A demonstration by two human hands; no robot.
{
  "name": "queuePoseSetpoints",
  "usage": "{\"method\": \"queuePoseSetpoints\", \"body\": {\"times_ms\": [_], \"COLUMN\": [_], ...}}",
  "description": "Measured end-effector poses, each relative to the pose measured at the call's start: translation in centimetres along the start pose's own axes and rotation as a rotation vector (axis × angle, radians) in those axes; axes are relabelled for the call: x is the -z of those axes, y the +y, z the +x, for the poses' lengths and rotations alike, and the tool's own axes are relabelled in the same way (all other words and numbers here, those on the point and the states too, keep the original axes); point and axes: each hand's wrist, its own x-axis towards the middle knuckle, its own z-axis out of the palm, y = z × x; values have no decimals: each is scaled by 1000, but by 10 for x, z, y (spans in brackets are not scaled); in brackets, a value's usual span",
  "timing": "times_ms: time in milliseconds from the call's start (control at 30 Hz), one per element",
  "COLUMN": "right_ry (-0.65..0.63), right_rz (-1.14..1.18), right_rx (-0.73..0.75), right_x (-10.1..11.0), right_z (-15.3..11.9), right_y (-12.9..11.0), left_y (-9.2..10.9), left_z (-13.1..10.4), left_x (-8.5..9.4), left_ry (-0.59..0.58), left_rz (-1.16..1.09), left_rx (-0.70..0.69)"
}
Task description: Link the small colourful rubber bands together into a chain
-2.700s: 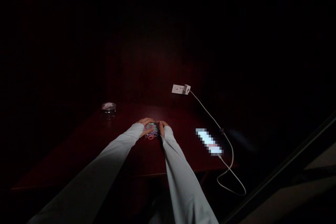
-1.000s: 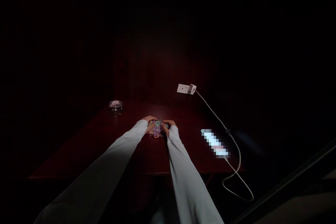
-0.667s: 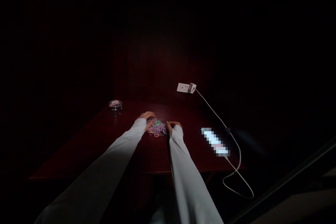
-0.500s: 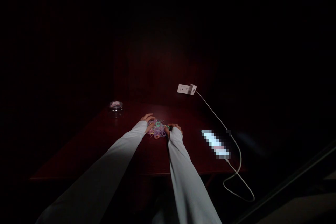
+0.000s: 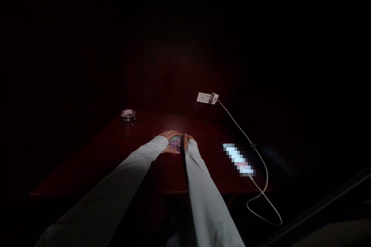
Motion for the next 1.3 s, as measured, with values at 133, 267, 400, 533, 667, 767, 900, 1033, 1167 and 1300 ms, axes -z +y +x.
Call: {"method": "queuePoseSetpoints", "body": {"times_ms": [133,267,400,533,667,767,900,1033,1167,1300], "right_ry": [-6,-112,-186,-203,-180,-192,-239,-307,-352,-353], "right_rz": [60,131,59,-94,-157,-183,-254,-308,-336,-296], "right_rx": [-1,9,92,127,176,212,245,218,199,244], "right_x": [-3,0,7,17,17,11,4,-6,-24,-45], "right_z": [-1,-4,-4,-8,-21,-30,-25,-7,5,9], "right_y": [2,-1,-4,-10,-12,-9,-2,-1,-11,-24], "left_y": [-6,-10,-8,-6,-13,-21,-28,-34,-47,-66], "left_z": [3,3,5,-1,-19,-30,-29,-20,-15,-17], "left_x": [6,11,13,21,29,28,18,10,13,24], "left_ry": [-18,46,93,66,-2,-19,29,98,131,99], "left_rz": [-9,42,69,35,46,50,18,-45,-106,-129], "left_rx": [-6,73,143,91,62,110,107,87,86,13]}}
